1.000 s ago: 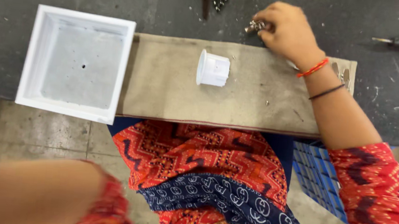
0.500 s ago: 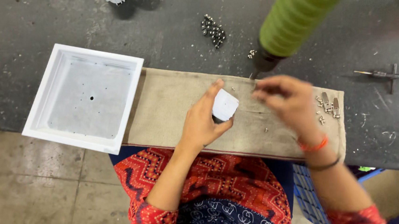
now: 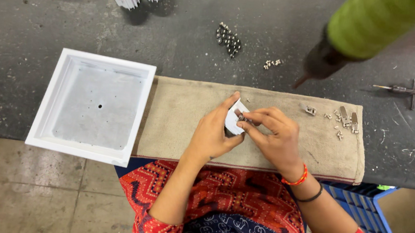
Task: The person assembles white plastic lamp holder components at a workbench. They hold a ribbed plastic holder in one hand, position small screws and metal clips, and drive the screws with a green electric screwdriver, completing one holder after another and setting finished units aside.
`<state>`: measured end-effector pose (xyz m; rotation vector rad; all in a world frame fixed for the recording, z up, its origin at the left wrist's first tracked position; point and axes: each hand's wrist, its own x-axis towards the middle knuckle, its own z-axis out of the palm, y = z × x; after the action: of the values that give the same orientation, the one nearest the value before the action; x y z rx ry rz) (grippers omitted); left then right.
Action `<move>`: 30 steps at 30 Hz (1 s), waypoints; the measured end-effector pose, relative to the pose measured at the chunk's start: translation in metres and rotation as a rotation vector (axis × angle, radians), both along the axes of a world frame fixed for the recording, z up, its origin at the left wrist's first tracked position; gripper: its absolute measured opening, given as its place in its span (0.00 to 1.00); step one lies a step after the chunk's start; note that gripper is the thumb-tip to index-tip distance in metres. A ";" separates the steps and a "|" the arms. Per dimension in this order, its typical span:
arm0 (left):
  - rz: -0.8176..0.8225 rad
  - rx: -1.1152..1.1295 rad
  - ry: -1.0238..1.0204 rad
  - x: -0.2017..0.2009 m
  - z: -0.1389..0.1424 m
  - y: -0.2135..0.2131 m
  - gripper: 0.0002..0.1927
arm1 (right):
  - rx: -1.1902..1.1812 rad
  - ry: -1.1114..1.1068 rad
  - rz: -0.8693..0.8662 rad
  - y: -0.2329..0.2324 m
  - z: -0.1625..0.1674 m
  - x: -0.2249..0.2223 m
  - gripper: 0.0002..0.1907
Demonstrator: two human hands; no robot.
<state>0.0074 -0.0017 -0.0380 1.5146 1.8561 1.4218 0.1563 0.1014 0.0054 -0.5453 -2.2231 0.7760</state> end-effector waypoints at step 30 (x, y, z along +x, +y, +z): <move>-0.040 0.154 0.012 -0.007 0.000 0.013 0.34 | 0.214 -0.527 0.156 0.191 0.007 -0.043 0.11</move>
<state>0.0004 0.0116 -0.0376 1.6263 1.7477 1.5716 0.1129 0.2919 0.0125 -0.5173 -2.8221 0.4947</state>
